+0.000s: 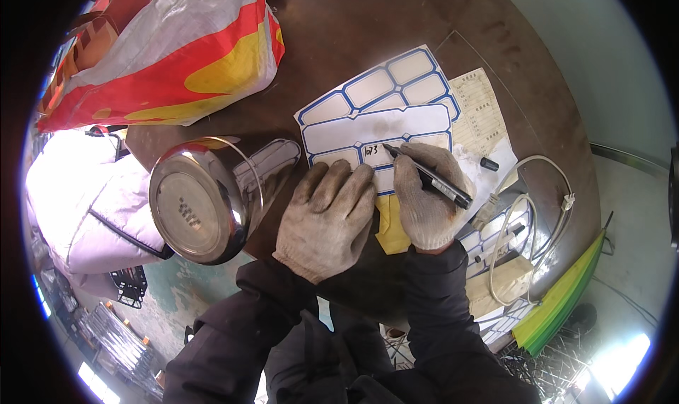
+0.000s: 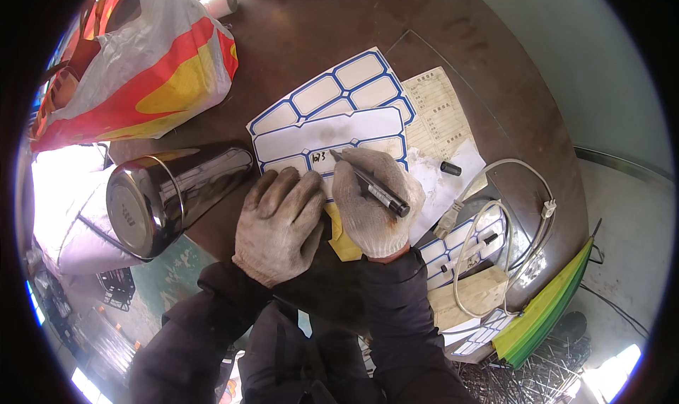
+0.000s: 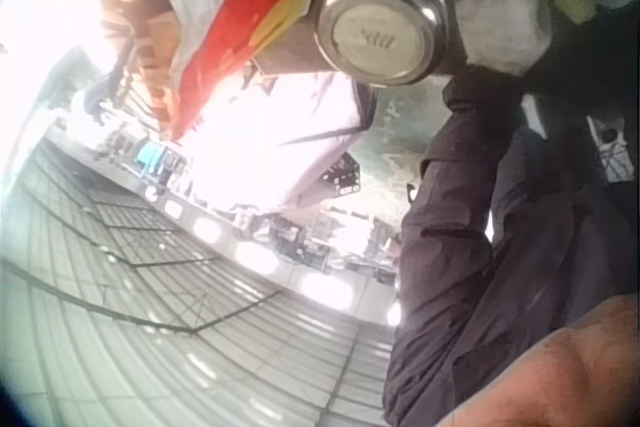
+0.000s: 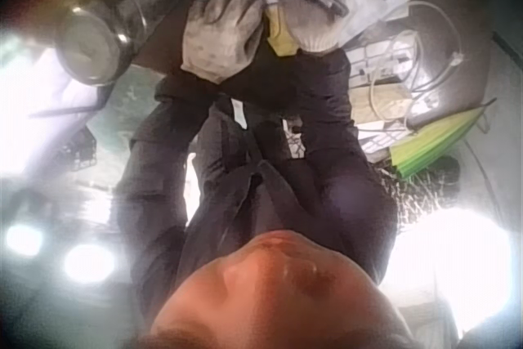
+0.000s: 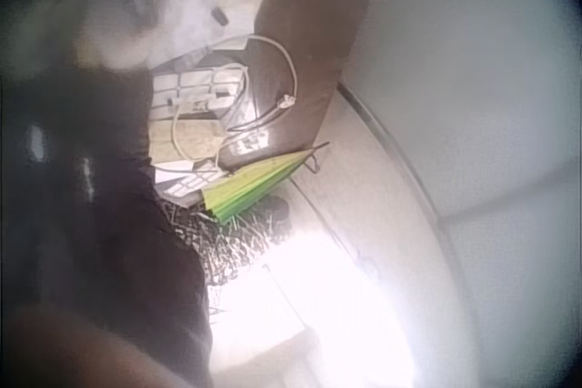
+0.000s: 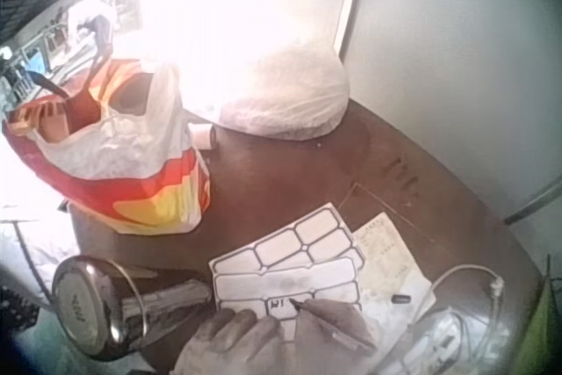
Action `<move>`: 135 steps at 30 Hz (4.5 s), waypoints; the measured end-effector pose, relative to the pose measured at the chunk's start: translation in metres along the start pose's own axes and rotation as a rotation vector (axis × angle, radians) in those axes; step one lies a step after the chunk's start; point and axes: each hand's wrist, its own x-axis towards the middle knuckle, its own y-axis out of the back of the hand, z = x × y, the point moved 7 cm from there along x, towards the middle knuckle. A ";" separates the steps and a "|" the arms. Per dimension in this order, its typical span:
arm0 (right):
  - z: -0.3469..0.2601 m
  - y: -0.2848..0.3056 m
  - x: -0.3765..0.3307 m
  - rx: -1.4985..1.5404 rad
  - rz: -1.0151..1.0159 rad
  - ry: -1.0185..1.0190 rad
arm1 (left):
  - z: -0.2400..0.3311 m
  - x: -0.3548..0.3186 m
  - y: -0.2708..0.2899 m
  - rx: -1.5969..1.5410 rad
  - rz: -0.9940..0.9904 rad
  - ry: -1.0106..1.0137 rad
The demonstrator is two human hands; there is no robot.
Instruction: The person wraps a pallet of metal rods with plastic film, writes on a label at a desk, and then uses a pallet jack to move the wrapped pallet. Finally, the person picks up several metal rods and places them into a cutting machine.
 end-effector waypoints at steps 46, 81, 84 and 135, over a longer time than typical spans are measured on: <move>0.006 0.008 -0.003 0.002 0.085 0.040 | 0.003 0.003 0.001 0.030 -0.033 0.007; 0.022 0.017 -0.010 0.291 0.190 -0.180 | 0.001 -0.008 0.002 0.095 0.063 0.041; 0.022 0.017 -0.010 0.246 0.178 -0.177 | 0.000 -0.011 -0.001 0.075 0.085 0.036; -0.009 0.004 -0.003 -0.056 -0.146 0.124 | 0.001 -0.011 -0.001 0.120 0.074 0.020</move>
